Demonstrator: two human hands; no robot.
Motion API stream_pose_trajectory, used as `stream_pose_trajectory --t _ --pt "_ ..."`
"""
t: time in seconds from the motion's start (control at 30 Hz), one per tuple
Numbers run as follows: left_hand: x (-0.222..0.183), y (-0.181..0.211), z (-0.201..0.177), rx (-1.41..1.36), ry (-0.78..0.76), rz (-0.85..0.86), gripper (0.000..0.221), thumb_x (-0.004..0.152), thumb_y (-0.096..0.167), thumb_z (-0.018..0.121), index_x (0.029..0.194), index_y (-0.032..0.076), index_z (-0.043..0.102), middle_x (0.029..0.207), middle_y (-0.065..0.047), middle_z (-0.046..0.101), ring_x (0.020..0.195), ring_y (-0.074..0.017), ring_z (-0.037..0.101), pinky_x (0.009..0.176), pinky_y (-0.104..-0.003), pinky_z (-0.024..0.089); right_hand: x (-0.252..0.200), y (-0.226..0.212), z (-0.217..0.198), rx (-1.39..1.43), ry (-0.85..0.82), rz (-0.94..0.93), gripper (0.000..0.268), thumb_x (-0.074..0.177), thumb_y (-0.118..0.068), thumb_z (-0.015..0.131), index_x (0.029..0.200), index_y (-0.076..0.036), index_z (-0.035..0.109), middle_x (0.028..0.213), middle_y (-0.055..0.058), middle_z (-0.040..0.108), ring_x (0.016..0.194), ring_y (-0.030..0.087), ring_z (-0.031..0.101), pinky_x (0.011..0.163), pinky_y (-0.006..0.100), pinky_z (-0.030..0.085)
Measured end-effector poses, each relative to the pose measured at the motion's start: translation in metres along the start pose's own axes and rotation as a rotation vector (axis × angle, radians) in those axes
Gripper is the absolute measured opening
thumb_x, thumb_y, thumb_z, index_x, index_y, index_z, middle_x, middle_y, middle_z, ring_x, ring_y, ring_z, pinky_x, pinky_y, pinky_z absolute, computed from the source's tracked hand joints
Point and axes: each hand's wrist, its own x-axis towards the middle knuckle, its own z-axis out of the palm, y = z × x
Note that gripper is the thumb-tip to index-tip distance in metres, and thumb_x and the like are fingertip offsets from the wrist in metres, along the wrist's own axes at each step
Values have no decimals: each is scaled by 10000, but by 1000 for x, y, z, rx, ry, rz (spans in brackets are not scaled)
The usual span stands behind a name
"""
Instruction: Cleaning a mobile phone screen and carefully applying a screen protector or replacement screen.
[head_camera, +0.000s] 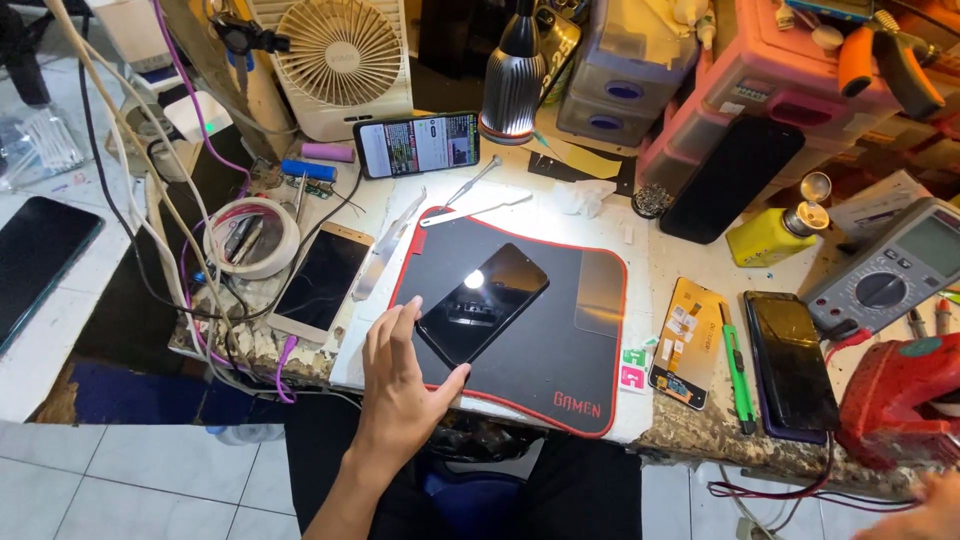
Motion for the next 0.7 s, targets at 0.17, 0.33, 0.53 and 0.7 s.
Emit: stream_pose_trajectory --t 0.17,0.33,0.53,0.7 --pt "0 -1 1 26 18 31 997 765 254 902 1521 110 268 1381 -199 527 1302 -361 483 1099 -541 409 -193 -164 29 862 105 -1312 142 1025 -93 541 921 -33 618 1211 166 564 1015 217 604 834 312 522" --pt "-2 -2 0 36 35 50 985 775 251 901 1519 108 272 1386 -206 516 1294 -387 491 1105 -547 412 -217 -281 23 354 -330 -1414 237 1015 -299 536 901 -160 691 1105 7 585 923 129 580 815 295 450" --pt "0 -3 1 47 15 33 970 779 260 896 1510 97 279 1415 -206 503 1337 -398 471 1125 -556 397 -207 -331 32 238 -401 -1427 310 1051 -229 506 775 -99 563 1006 60 577 944 160 572 927 313 419" --pt "-1 -3 2 46 8 16 963 792 266 880 1521 109 271 1428 -215 496 1341 -409 461 1116 -571 388 -203 -339 36 192 -377 -1376 364 1050 -250 512 721 -96 542 1005 37 549 910 145 555 905 317 418"
